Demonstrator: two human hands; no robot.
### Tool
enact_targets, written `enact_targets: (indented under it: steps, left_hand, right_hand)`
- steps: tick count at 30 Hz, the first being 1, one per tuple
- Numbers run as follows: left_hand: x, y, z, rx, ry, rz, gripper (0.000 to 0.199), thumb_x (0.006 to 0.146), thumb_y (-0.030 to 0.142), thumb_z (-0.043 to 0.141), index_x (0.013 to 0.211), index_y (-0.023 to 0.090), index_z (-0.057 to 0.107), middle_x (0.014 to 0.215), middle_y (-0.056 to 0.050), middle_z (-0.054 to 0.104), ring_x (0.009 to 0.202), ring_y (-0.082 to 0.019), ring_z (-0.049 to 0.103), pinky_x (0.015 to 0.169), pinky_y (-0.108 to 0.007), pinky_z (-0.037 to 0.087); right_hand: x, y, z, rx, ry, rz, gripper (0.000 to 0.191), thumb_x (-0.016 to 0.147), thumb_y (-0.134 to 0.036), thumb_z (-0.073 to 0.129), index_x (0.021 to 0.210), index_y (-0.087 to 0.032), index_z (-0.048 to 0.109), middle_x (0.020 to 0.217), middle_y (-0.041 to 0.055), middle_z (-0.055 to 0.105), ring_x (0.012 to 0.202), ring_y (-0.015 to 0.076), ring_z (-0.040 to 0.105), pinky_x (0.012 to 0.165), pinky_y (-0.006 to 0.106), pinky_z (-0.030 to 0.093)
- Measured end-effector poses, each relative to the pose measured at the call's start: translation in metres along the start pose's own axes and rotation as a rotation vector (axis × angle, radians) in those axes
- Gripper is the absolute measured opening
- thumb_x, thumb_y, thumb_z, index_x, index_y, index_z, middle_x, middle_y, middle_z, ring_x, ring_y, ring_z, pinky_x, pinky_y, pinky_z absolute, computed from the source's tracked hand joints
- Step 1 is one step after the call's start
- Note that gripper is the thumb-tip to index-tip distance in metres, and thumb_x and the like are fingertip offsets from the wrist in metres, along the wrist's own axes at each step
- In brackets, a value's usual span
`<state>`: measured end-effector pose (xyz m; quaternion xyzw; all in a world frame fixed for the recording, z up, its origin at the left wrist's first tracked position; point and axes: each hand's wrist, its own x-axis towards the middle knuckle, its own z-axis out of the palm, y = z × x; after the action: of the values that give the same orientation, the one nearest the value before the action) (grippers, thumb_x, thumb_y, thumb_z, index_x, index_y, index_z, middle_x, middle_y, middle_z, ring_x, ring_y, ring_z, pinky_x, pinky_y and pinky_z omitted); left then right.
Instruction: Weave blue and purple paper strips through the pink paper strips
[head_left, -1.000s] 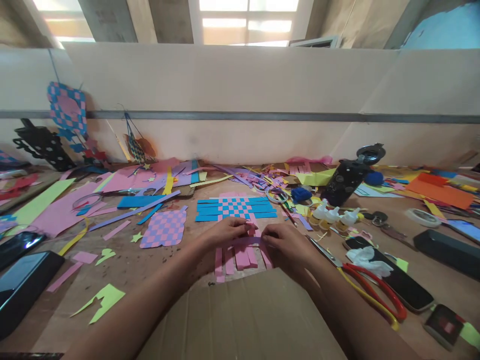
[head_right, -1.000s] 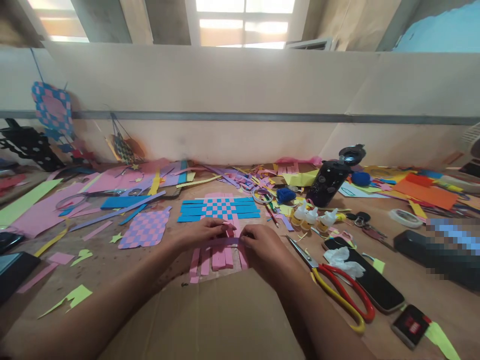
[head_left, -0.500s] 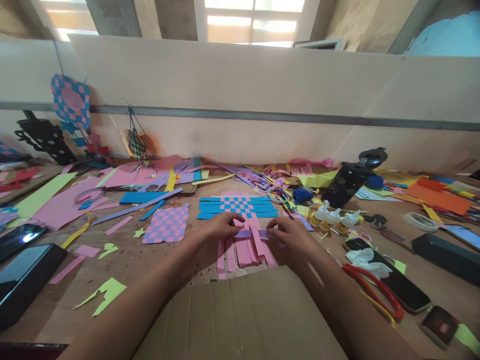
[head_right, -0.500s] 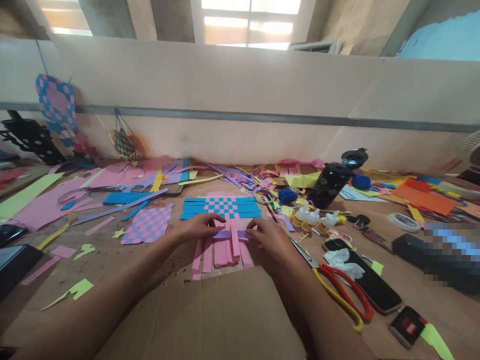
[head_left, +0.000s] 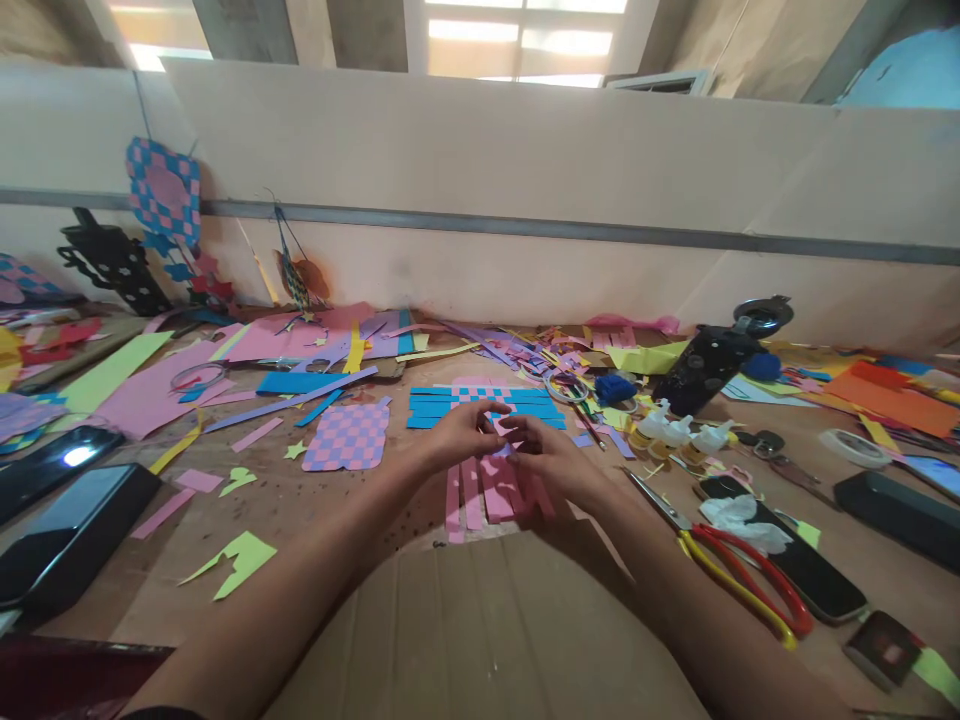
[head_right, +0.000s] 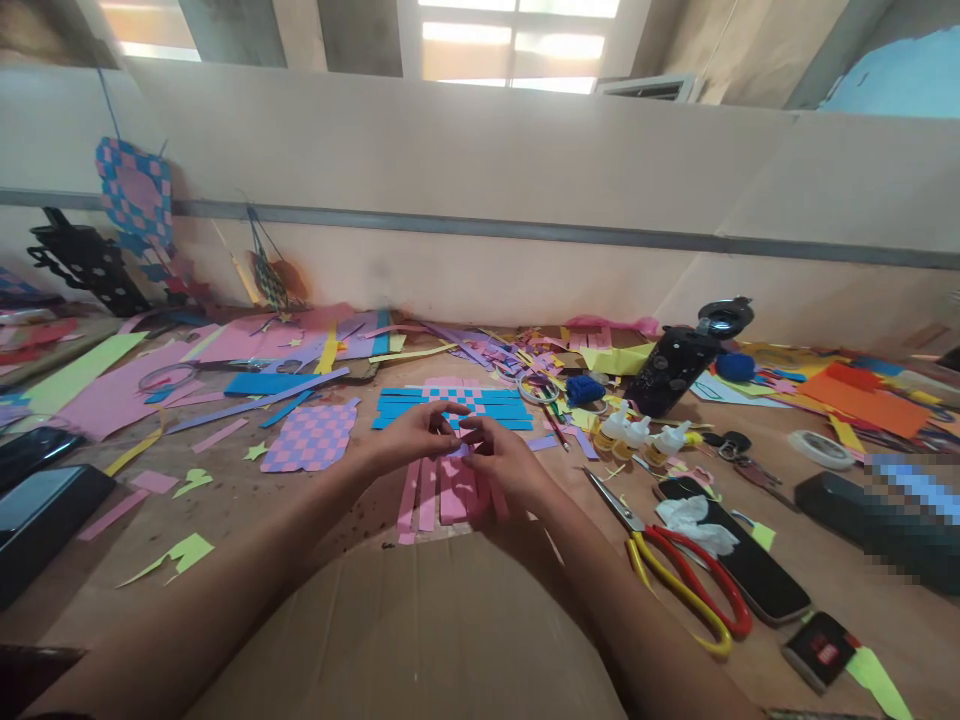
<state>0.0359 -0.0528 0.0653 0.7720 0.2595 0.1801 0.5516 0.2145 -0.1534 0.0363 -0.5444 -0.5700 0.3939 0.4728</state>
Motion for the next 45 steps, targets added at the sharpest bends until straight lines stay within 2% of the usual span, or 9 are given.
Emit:
enact_targets:
  steps: [3, 7, 13, 18, 23, 28, 32, 36, 45]
  left_hand:
    - [-0.003, 0.005, 0.002, -0.121, 0.03, -0.025, 0.046, 0.091, 0.038, 0.07, 0.131, 0.017, 0.063, 0.087, -0.003, 0.068, 0.069, -0.014, 0.065, 0.066, -0.026, 0.051]
    - [-0.008, 0.002, 0.007, -0.122, 0.121, -0.068, 0.028, 0.103, 0.045, 0.054, 0.105, 0.018, 0.061, 0.089, -0.006, 0.07, 0.076, -0.017, 0.07, 0.073, -0.03, 0.056]
    - [-0.034, -0.001, 0.024, 0.139, -0.091, -0.04, 0.039, 0.103, 0.057, 0.046, 0.104, 0.021, 0.06, 0.102, -0.008, 0.073, 0.094, -0.023, 0.071, 0.082, -0.034, 0.055]
    - [-0.052, 0.014, 0.039, 0.751, -0.192, 0.158, 0.022, 0.087, 0.034, 0.069, 0.103, 0.019, 0.067, 0.106, -0.01, 0.071, 0.1, -0.028, 0.067, 0.085, -0.036, 0.052]
    - [-0.053, 0.013, 0.047, 0.821, -0.138, 0.224, 0.023, 0.097, 0.022, 0.053, 0.115, 0.02, 0.068, 0.11, -0.01, 0.071, 0.101, -0.024, 0.068, 0.087, -0.035, 0.053]
    - [-0.051, 0.005, 0.049, 0.881, -0.134, 0.235, 0.024, 0.092, 0.015, 0.052, 0.109, 0.017, 0.069, 0.109, -0.011, 0.072, 0.101, -0.024, 0.067, 0.087, -0.035, 0.054]
    - [-0.048, 0.008, 0.045, 0.786, -0.11, 0.077, 0.018, 0.089, 0.016, 0.052, 0.094, 0.018, 0.069, 0.097, -0.008, 0.073, 0.09, -0.022, 0.068, 0.077, -0.031, 0.052]
    - [-0.038, 0.007, 0.032, 0.419, -0.068, -0.174, 0.01, 0.082, 0.021, 0.058, 0.087, 0.018, 0.066, 0.08, -0.003, 0.072, 0.07, -0.018, 0.067, 0.06, -0.025, 0.046]
    - [-0.022, -0.004, 0.011, -0.001, 0.051, -0.298, 0.01, 0.077, 0.019, 0.062, 0.086, 0.017, 0.065, 0.073, -0.002, 0.069, 0.063, -0.015, 0.063, 0.058, -0.024, 0.044]
  right_hand:
    - [0.0, 0.005, 0.001, 0.037, 0.024, 0.035, 0.029, 0.074, -0.027, 0.075, 0.102, -0.024, 0.071, 0.108, 0.0062, 0.077, 0.1, 0.0241, 0.072, 0.088, 0.038, 0.058]
    - [-0.004, 0.013, -0.005, 0.09, 0.087, 0.127, 0.022, 0.073, -0.036, 0.08, 0.085, -0.023, 0.068, 0.087, 0.0021, 0.071, 0.079, 0.0201, 0.066, 0.072, 0.034, 0.055]
    - [-0.007, 0.015, -0.008, 0.363, 0.116, 0.186, 0.037, 0.07, -0.047, 0.09, 0.086, -0.022, 0.068, 0.082, 0.0018, 0.069, 0.069, 0.017, 0.062, 0.064, 0.03, 0.051]
    - [-0.009, 0.005, -0.01, 0.281, 0.08, 0.169, 0.037, 0.071, -0.05, 0.088, 0.083, -0.021, 0.069, 0.079, 0.0028, 0.07, 0.072, 0.0195, 0.064, 0.066, 0.032, 0.052]
    - [-0.007, 0.006, -0.011, 0.208, 0.052, 0.118, 0.028, 0.075, -0.044, 0.083, 0.085, -0.021, 0.071, 0.084, 0.0046, 0.073, 0.077, 0.0212, 0.065, 0.071, 0.034, 0.053]
    - [-0.006, 0.01, -0.009, 0.165, 0.029, 0.072, 0.022, 0.076, -0.04, 0.076, 0.088, -0.022, 0.072, 0.09, 0.0037, 0.072, 0.077, 0.0197, 0.063, 0.073, 0.033, 0.052]
    - [-0.006, 0.009, -0.009, 0.081, 0.026, 0.052, 0.019, 0.079, -0.039, 0.072, 0.089, -0.023, 0.071, 0.088, 0.0028, 0.071, 0.077, 0.0197, 0.061, 0.072, 0.033, 0.051]
    - [-0.007, 0.005, -0.01, 0.008, 0.007, 0.01, 0.014, 0.081, -0.037, 0.069, 0.082, -0.023, 0.069, 0.084, 0.0028, 0.069, 0.077, 0.02, 0.061, 0.074, 0.033, 0.051]
    - [-0.012, -0.005, -0.016, -0.244, -0.21, -0.066, 0.016, 0.082, -0.023, 0.056, 0.076, -0.023, 0.071, 0.09, 0.0058, 0.069, 0.09, 0.0236, 0.064, 0.084, 0.036, 0.049]
